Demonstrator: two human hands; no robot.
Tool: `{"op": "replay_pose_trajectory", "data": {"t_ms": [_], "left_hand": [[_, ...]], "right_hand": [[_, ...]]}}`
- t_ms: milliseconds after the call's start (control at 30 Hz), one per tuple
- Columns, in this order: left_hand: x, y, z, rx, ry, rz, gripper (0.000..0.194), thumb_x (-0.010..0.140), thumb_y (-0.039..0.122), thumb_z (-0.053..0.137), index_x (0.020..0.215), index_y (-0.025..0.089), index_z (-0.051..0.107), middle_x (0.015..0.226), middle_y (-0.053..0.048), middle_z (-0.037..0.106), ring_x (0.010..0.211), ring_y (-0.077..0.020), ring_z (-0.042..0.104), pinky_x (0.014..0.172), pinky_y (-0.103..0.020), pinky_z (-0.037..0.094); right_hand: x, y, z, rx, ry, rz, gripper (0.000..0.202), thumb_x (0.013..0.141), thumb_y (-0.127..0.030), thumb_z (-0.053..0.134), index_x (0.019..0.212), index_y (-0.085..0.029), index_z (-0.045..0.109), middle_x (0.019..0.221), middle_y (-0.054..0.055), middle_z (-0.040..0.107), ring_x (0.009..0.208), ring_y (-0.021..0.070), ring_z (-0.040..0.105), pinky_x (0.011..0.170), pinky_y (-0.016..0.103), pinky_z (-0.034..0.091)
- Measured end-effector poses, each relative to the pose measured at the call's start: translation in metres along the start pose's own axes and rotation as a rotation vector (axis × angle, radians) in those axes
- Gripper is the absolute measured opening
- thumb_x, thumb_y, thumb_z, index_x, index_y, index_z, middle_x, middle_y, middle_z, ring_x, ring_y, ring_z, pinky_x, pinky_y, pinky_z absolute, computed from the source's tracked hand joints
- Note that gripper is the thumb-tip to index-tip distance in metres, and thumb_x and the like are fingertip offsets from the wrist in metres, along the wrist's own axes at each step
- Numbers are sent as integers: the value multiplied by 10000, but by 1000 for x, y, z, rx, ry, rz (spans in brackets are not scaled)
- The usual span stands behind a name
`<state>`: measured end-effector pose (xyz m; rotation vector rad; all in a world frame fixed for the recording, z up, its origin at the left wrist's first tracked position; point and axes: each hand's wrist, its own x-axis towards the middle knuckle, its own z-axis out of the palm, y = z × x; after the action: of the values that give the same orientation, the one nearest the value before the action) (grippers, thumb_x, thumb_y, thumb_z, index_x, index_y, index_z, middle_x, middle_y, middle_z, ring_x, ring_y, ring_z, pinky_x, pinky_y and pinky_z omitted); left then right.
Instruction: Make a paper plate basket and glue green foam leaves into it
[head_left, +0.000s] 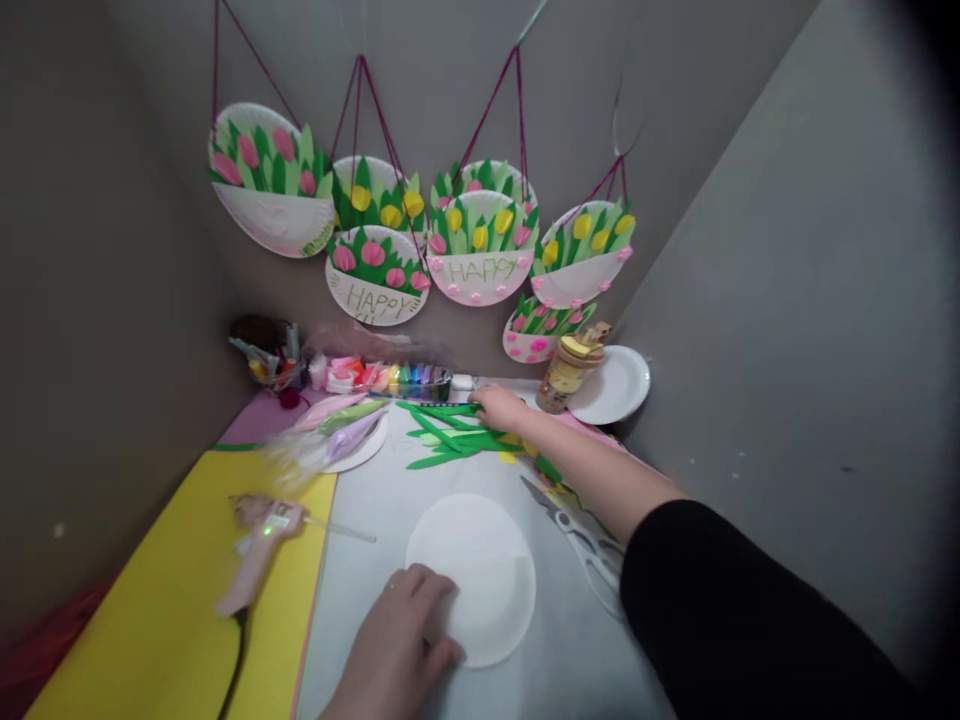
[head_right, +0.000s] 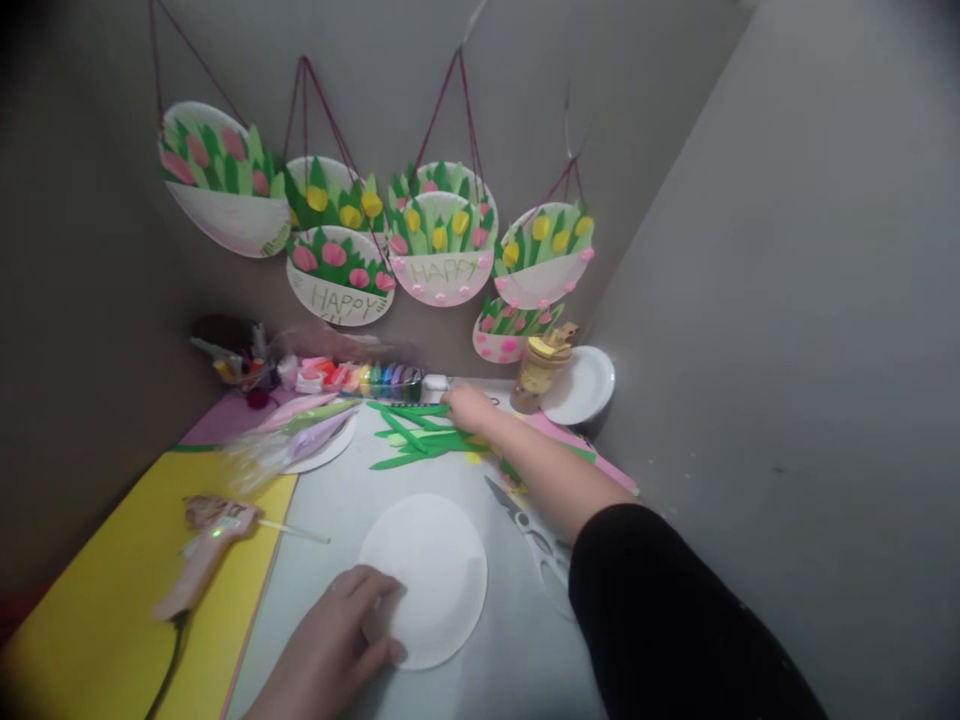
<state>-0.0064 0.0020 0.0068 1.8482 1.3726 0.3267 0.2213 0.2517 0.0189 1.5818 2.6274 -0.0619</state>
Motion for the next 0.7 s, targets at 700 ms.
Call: {"op": "replay_pose_trajectory", "data": {"t_ms": [700], "left_hand": [[-3, 2, 4, 65, -51, 11, 453, 654, 121, 526, 1084, 228, 617, 1135, -65, 582, 1032, -233, 477, 903, -355, 363]], "right_hand": [[18, 25, 33, 175, -57, 149, 118, 748, -183, 540, 796, -142, 639, 782, 49, 653, 679, 140, 549, 610, 212, 367]]}}
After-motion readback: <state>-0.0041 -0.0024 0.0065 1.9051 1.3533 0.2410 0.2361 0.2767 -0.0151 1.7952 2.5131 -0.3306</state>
